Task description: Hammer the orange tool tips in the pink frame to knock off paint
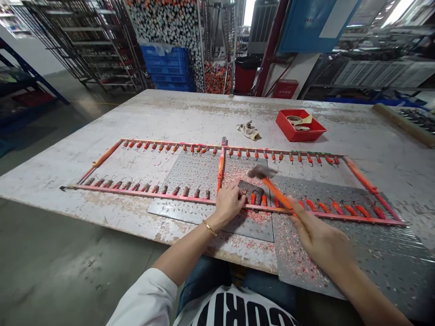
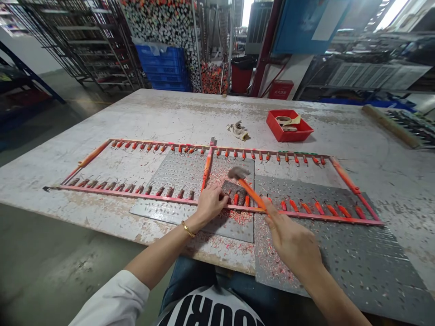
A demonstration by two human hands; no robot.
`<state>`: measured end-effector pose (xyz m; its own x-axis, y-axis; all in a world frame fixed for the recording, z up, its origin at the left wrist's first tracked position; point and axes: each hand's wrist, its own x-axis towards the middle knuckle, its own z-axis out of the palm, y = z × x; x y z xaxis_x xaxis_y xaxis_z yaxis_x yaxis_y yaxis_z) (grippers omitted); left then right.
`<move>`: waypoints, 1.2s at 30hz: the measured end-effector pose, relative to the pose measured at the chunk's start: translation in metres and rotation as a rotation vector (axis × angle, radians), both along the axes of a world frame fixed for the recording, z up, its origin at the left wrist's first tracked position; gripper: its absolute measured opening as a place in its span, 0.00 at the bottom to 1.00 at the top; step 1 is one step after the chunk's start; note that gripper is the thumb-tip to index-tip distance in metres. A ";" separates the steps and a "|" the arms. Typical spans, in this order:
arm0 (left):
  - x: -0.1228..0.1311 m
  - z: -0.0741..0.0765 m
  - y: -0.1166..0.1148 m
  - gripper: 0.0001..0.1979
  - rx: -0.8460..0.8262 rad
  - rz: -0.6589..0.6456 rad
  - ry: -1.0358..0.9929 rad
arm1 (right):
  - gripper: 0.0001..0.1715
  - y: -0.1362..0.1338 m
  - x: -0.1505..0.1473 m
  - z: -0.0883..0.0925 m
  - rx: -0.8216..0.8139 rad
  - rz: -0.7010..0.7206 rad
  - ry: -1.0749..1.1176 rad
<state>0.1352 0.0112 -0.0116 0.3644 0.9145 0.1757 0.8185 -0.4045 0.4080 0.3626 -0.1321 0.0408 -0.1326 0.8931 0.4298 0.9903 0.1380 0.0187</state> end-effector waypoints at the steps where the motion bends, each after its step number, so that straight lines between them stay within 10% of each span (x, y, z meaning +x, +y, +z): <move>1: 0.000 -0.001 0.000 0.09 0.002 -0.005 -0.001 | 0.30 0.001 0.001 -0.008 -0.065 0.019 -0.025; 4: -0.001 -0.003 0.001 0.09 0.008 -0.012 -0.002 | 0.30 0.001 0.005 -0.021 -0.193 0.052 -0.057; 11: -0.003 -0.003 0.003 0.10 -0.023 -0.003 -0.034 | 0.38 -0.001 0.003 0.013 0.057 0.017 0.087; 17: -0.005 0.004 0.004 0.10 -0.060 0.000 -0.048 | 0.32 0.005 0.001 -0.025 -0.169 0.083 0.042; 25: -0.006 0.006 0.007 0.11 -0.099 0.001 -0.053 | 0.37 0.002 0.004 0.000 0.028 0.041 0.135; 31: -0.007 0.007 0.008 0.10 -0.117 0.008 -0.036 | 0.36 0.004 0.000 -0.031 -0.200 0.076 -0.005; 36: -0.006 0.011 0.007 0.10 -0.145 0.018 -0.038 | 0.35 0.000 0.004 -0.009 -0.066 0.066 0.091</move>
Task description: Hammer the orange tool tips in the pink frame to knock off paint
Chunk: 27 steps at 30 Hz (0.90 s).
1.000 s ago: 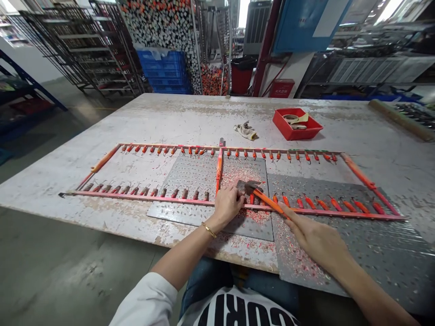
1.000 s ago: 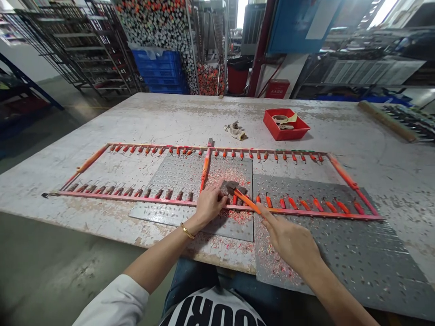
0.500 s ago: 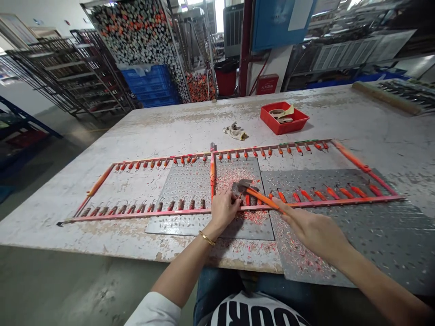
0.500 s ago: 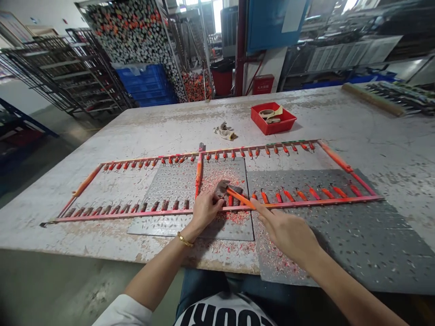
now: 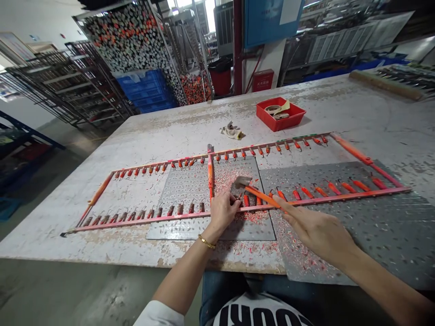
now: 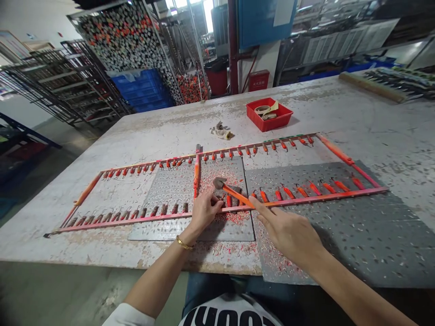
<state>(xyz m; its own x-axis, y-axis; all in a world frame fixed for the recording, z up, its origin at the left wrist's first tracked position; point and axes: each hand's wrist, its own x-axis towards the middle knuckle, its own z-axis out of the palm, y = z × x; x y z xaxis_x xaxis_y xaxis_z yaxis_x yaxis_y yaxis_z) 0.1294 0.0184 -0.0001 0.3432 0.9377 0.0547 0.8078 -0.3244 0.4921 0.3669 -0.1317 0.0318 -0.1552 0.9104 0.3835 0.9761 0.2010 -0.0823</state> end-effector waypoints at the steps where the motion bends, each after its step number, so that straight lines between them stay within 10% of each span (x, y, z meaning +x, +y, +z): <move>1: 0.000 0.001 0.000 0.10 -0.002 0.001 0.002 | 0.36 -0.001 0.000 0.005 0.032 -0.010 0.032; 9: 0.000 0.002 0.000 0.09 -0.018 0.022 0.013 | 0.35 0.000 -0.008 -0.021 -0.062 0.000 -0.143; 16: -0.002 -0.003 -0.001 0.10 0.026 -0.006 -0.010 | 0.38 -0.005 -0.005 0.008 0.096 -0.029 0.041; 23: -0.006 -0.008 0.001 0.10 0.058 -0.028 0.001 | 0.35 -0.001 -0.006 -0.024 -0.097 -0.006 -0.104; 27: -0.008 -0.009 -0.001 0.10 0.094 -0.055 0.022 | 0.34 -0.002 -0.002 -0.012 -0.054 -0.037 -0.032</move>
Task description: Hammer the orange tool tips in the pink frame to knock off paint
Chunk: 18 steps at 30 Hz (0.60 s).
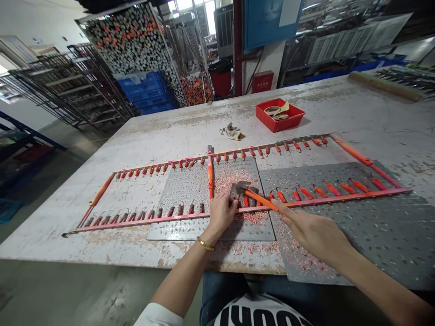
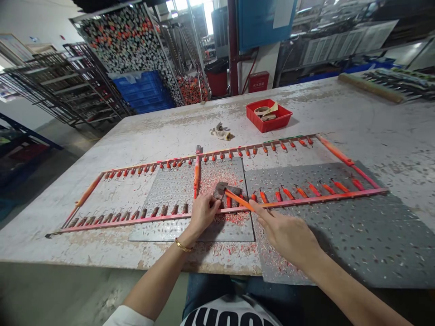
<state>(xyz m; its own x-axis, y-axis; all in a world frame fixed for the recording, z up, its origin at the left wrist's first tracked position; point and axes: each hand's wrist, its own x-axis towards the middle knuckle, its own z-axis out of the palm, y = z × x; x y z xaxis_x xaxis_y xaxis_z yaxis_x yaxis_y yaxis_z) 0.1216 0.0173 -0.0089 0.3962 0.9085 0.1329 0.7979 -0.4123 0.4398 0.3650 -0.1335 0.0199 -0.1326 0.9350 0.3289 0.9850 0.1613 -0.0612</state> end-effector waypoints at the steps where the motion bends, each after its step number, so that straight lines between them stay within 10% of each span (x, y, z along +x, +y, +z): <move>1: 0.000 0.000 -0.001 0.10 0.007 -0.003 0.004 | 0.34 -0.001 0.000 0.006 0.028 -0.012 0.028; 11: -0.002 -0.005 -0.003 0.12 0.065 -0.013 0.070 | 0.43 -0.001 -0.005 -0.016 -0.048 -0.013 -0.029; 18: -0.001 -0.004 -0.005 0.11 0.074 0.014 0.081 | 0.37 -0.003 -0.004 0.016 0.100 -0.054 0.080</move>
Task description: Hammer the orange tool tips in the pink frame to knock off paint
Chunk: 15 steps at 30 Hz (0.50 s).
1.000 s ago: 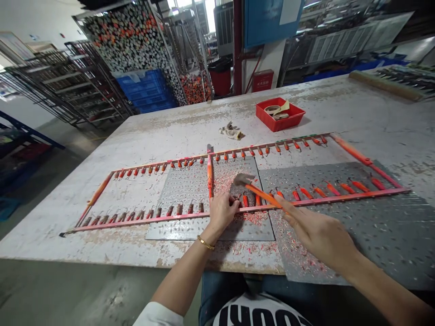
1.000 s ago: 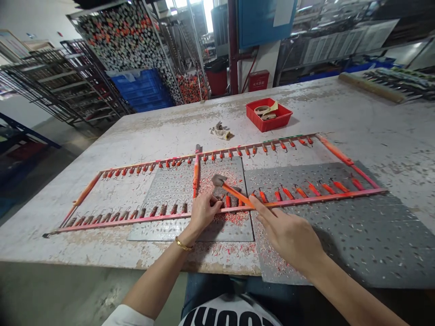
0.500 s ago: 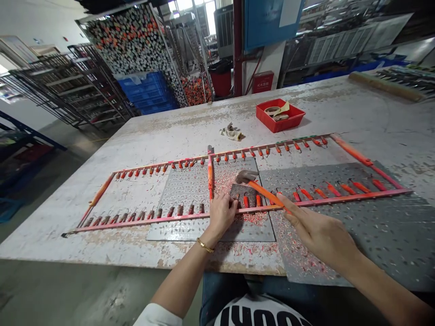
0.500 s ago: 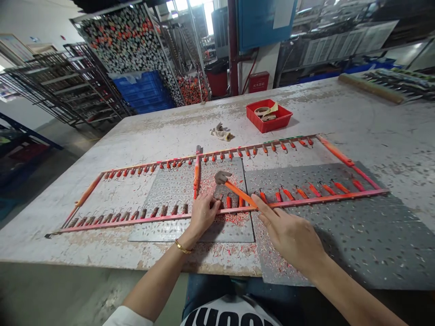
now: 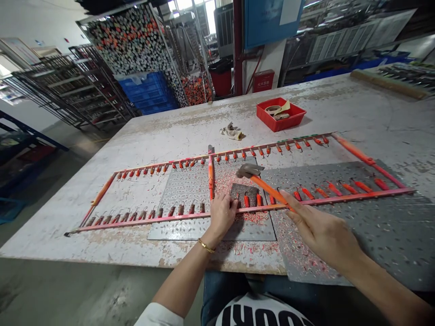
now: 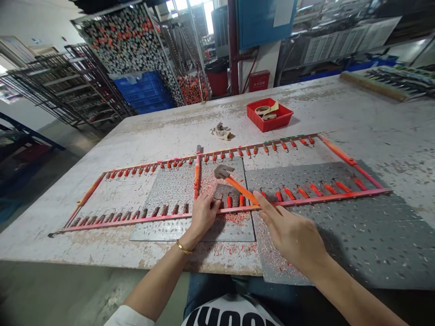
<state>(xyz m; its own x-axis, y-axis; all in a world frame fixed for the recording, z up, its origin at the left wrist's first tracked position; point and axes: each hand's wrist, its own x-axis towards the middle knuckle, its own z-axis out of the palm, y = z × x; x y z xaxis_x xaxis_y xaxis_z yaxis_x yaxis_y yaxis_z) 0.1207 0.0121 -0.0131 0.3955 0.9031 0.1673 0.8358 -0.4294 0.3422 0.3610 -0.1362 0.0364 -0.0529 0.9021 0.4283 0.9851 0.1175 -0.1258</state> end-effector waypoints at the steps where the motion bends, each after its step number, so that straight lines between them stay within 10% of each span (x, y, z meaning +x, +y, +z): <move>1: 0.000 0.000 0.000 0.11 -0.002 -0.002 0.001 | 0.37 0.001 -0.002 -0.003 -0.011 0.000 -0.020; 6: -0.002 -0.001 0.000 0.10 0.008 -0.015 0.002 | 0.38 0.005 -0.008 -0.027 -0.154 0.069 -0.161; 15: -0.001 0.001 0.000 0.12 -0.022 -0.008 -0.015 | 0.39 0.003 -0.004 -0.002 0.030 0.018 -0.039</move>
<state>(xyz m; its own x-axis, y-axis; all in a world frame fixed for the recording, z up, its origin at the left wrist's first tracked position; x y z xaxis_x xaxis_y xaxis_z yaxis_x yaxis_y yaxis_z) 0.1197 0.0123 -0.0119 0.4005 0.9033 0.1537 0.8270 -0.4286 0.3638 0.3568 -0.1333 0.0343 -0.0866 0.8876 0.4523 0.9868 0.1387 -0.0832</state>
